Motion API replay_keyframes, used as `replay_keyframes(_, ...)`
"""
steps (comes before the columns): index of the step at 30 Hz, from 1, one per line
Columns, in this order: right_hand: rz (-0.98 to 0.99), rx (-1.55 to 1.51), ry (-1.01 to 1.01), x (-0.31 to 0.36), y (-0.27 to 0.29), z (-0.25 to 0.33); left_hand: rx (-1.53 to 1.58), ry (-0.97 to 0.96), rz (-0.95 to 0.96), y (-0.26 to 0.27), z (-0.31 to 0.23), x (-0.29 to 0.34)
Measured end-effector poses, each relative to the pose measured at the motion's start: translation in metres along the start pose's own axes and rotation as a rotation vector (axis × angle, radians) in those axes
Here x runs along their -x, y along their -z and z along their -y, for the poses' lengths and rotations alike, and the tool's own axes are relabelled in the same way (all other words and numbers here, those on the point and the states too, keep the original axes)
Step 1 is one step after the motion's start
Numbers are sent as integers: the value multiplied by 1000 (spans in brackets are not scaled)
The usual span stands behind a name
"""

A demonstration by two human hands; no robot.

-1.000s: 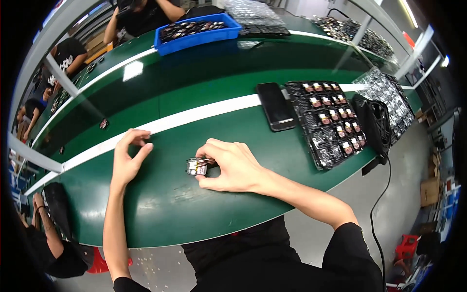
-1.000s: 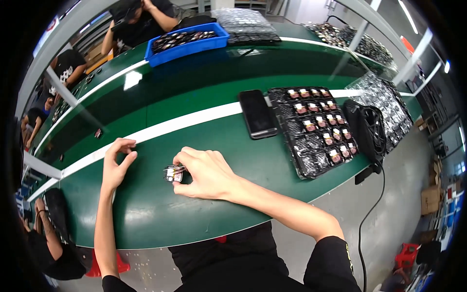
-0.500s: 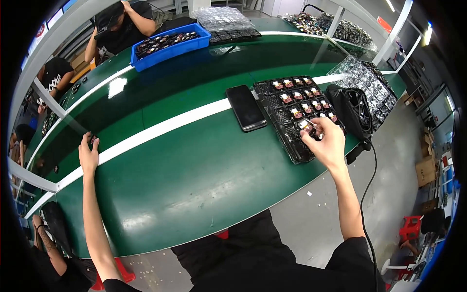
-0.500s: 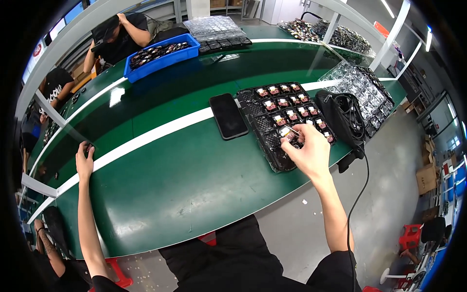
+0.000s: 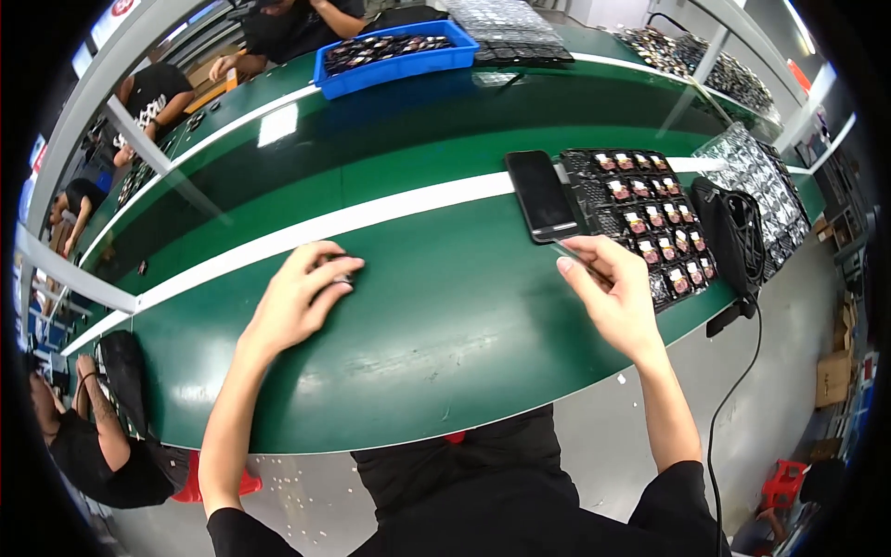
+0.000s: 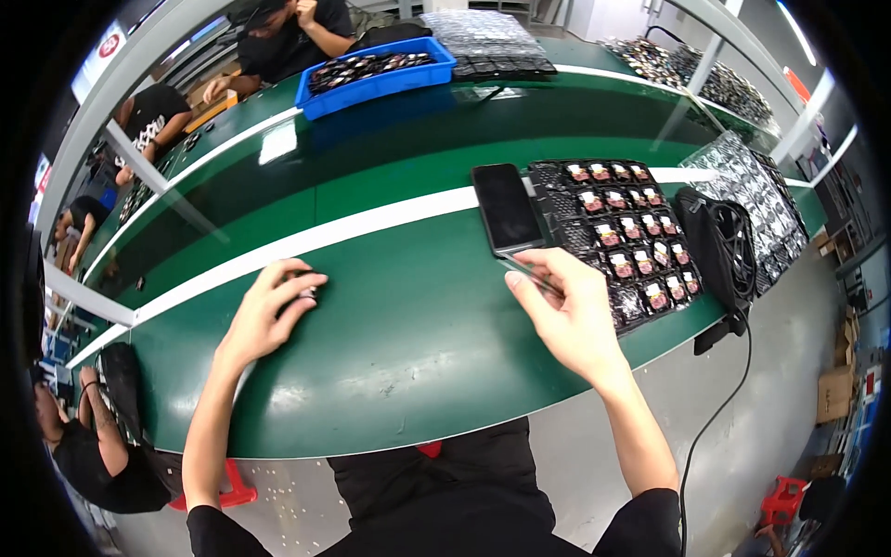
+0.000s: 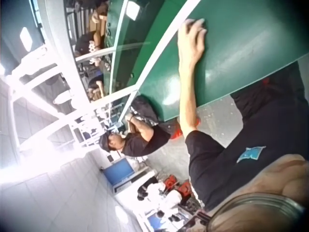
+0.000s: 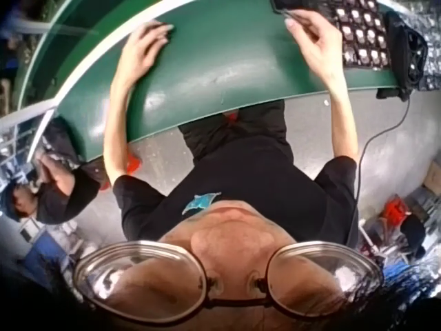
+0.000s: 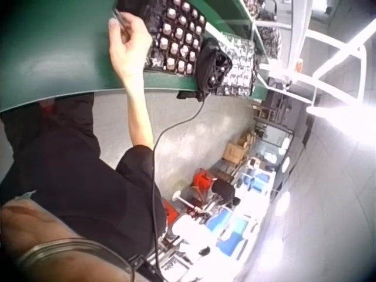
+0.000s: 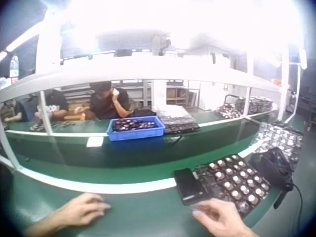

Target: Assembling small electronic components using tweezers at a workshop bench.

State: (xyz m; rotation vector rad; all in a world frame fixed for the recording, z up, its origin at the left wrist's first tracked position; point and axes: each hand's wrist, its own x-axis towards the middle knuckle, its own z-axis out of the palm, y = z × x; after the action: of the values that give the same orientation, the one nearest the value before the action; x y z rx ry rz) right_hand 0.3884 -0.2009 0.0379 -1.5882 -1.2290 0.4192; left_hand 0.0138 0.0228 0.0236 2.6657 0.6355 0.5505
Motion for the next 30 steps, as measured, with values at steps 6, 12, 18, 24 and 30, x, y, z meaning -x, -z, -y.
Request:
replay_keyframes(6, 431, -5, 213, -23, -85, 44, 82, -54, 20, -28, -24, 9)
replay_keyframes(12, 479, -226, 113, -44, -140, 35, 218, -33, -21, -23, -11, 17)
replay_keyframes(18, 492, -321, -64, -40, -152, 9, 243, -23, -18, -22, -9, 16)
replay_keyframes(24, 437, -274, 35, -38, -157, 6, 133, 2, -10, -25, -3, 18)
replay_keyframes(30, 519, -290, 16, -34, -154, 15, 257, 75, 5, -23, -8, 22)
